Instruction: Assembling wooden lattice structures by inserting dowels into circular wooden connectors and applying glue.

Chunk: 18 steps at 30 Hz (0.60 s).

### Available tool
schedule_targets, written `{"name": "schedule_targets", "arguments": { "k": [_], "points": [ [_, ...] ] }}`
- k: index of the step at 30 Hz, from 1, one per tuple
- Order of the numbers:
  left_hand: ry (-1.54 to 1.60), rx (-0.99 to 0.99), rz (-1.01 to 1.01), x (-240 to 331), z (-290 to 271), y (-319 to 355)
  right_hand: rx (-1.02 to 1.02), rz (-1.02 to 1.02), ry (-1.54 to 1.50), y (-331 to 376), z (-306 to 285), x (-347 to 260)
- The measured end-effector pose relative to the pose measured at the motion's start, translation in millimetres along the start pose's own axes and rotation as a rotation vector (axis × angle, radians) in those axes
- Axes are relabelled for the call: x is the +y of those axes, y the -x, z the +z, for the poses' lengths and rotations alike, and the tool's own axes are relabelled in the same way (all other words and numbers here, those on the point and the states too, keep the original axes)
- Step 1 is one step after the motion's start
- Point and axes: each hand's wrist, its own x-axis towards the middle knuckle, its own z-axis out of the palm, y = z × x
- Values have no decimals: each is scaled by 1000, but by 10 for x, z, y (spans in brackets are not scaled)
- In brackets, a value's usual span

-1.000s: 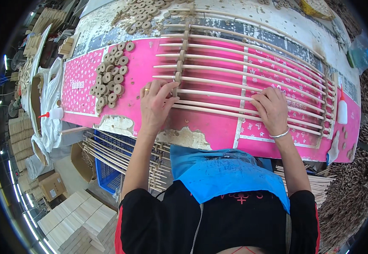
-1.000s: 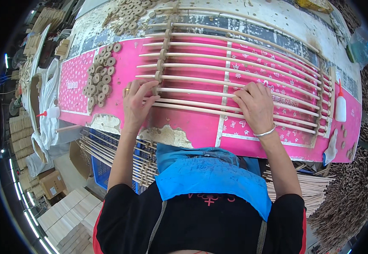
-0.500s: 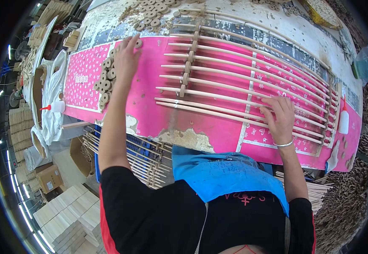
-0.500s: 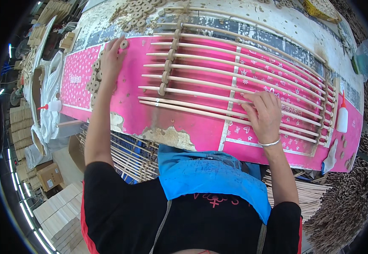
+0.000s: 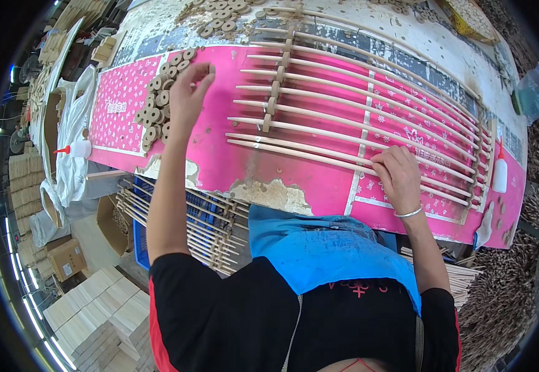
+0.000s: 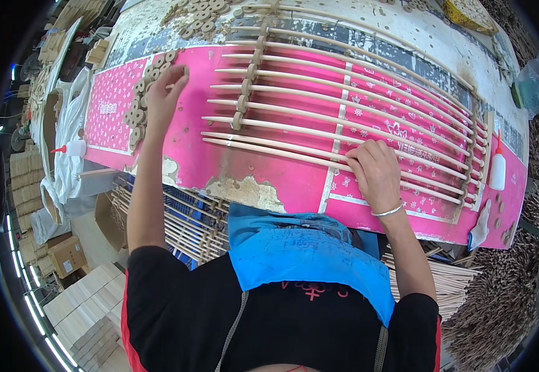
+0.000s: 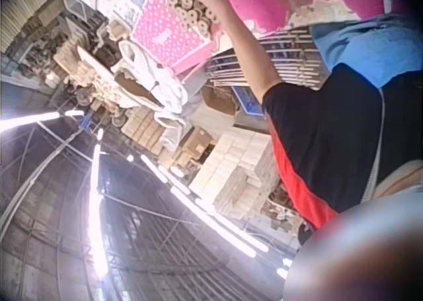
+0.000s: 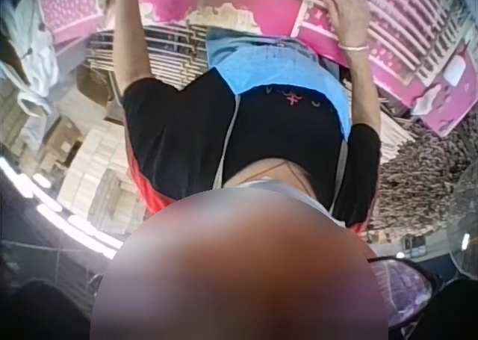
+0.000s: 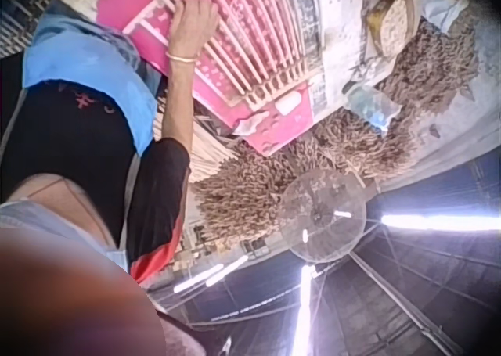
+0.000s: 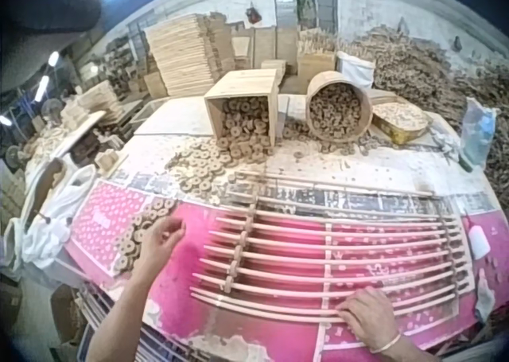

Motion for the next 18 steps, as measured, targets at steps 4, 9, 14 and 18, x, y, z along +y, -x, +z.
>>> {"name": "schedule_targets", "arguments": {
  "k": [4, 9, 14, 18],
  "points": [
    [341, -9, -178, 134, -70, 535, 26, -11, -27, 18, -1, -20],
    [525, -55, -399, 233, -148, 987, 57, 157, -242, 37, -23, -46],
    [730, -82, -430, 250, -114, 1148, 75, 110, -236, 25, -21, -34],
    [824, -126, -443, 301, -101, 1166, 71, 117, -268, 36, -38, -35]
  ]
}}
